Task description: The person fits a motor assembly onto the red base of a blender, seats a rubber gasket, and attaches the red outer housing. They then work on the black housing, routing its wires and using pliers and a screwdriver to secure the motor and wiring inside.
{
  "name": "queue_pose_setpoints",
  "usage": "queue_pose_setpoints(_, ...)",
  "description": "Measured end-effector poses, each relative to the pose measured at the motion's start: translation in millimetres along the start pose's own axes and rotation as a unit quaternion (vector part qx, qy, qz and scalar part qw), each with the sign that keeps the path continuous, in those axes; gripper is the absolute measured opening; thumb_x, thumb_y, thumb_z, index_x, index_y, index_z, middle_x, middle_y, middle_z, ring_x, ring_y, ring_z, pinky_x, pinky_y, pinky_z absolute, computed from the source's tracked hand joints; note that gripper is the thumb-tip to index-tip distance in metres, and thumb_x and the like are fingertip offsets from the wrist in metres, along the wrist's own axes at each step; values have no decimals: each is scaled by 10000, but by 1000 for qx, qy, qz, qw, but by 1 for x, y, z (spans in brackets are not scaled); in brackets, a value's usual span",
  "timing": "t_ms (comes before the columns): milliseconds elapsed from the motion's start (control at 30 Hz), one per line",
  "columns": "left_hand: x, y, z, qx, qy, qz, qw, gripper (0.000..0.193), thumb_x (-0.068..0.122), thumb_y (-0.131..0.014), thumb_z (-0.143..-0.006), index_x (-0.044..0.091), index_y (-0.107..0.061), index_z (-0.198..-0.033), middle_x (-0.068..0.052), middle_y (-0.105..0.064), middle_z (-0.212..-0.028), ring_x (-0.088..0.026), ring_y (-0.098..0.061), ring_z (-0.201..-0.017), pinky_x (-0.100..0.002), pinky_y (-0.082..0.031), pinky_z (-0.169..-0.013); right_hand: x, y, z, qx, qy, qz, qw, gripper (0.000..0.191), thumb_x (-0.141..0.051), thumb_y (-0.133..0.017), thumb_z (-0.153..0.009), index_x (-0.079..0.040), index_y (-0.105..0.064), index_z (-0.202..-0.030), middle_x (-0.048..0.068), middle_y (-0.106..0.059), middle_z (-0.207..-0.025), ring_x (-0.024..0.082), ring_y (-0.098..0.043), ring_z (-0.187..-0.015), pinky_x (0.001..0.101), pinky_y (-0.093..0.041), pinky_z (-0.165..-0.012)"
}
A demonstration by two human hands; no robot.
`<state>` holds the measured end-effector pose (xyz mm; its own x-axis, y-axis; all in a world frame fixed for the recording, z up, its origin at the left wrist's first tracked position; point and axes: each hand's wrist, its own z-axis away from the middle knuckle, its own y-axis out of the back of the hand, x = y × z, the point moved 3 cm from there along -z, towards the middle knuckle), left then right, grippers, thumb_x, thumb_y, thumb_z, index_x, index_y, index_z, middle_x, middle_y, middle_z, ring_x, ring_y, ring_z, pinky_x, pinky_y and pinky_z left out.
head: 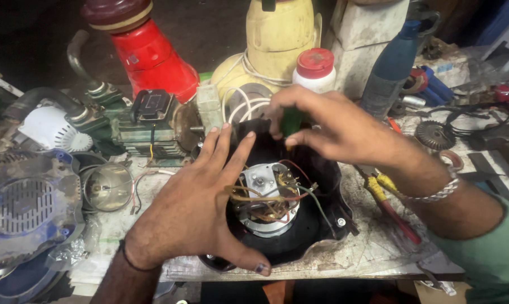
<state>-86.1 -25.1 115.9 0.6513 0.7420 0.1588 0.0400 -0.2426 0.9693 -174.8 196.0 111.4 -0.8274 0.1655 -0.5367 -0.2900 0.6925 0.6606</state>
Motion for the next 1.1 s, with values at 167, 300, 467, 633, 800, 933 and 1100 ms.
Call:
queue_pose_setpoints(167, 0, 0, 2, 3, 3, 10, 1000, 1649, 893, -879, -400, -84, -200, -1542, -475, -204, -1505, -621, -206, -1455, -630, -321, -1096, -6, 0, -1, 45, -60, 182, 981, 673, -267, -868, -816, -156, -555, -1402, 60, -745, -1177, 188, -763, -889, 335, -627, -810)
queue_pose_setpoints(300, 0, 0, 0, 2, 2, 6, 1000, 1663, 890, -884, -387, -93, -199, -1541, -476, -205, -1509, -607, -206, -1430, -589, -324, -1078, -14, 8, -11, -26, 22, 21, 999, 467, -152, -738, -930, -127, -529, -1347, 87, -706, -1199, 208, -740, -1070, 316, -644, -887)
queue_pose_setpoints(467, 1, -1, -2, 6, -5, 4, 1000, 1665, 864, -912, -380, -114, -193, -1520, -487, -197, -1487, -633, -190, -1452, -618, -309, -1106, -16, 3, -2, 22, -8, 65, 998, 623, -197, -840, -841, -154, -585, -1407, 61, -743, -1235, 172, -767, -981, 319, -646, -888)
queue_pose_setpoints(633, 3, 0, -2, 9, -4, 7, 1000, 1670, 855, -915, -367, -100, -199, -1534, -477, -200, -1505, -613, -195, -1450, -608, -316, -1114, -9, 2, 1, 56, 33, 147, 987, 641, -161, -832, -866, -73, -506, -1411, 118, -700, -1197, 223, -711, -1064, 348, -585, -896)
queue_pose_setpoints(800, 3, 1, -1, 6, -1, 9, 1000, 1655, 857, -912, -380, -92, -199, -1533, -476, -203, -1508, -609, -196, -1432, -620, -320, -1097, -8, 6, 2, -10, 2, 13, 1000, 545, -151, -783, -880, -144, -570, -1381, 41, -751, -1113, 162, -774, -997, 315, -650, -894)
queue_pose_setpoints(933, 3, 0, -1, -7, 7, -4, 1000, 1673, 868, -915, -370, -90, -181, -1529, -484, -189, -1525, -629, -191, -1446, -637, -321, -1071, -14, -2, 2, 54, -82, 169, 981, 715, -275, -879, -826, -179, -560, -1458, 24, -747, -1168, 141, -756, -958, 299, -628, -860)
queue_pose_setpoints(1100, 5, 1, 0, -12, 14, -4, 1000, 1668, 874, -892, -368, -68, -185, -1549, -464, -198, -1523, -612, -196, -1464, -626, -321, -1100, -24, 3, -7, -14, 60, 12, 998, 469, -107, -751, -941, -131, -535, -1357, 81, -724, -1126, 206, -761, -1041, 318, -638, -901)
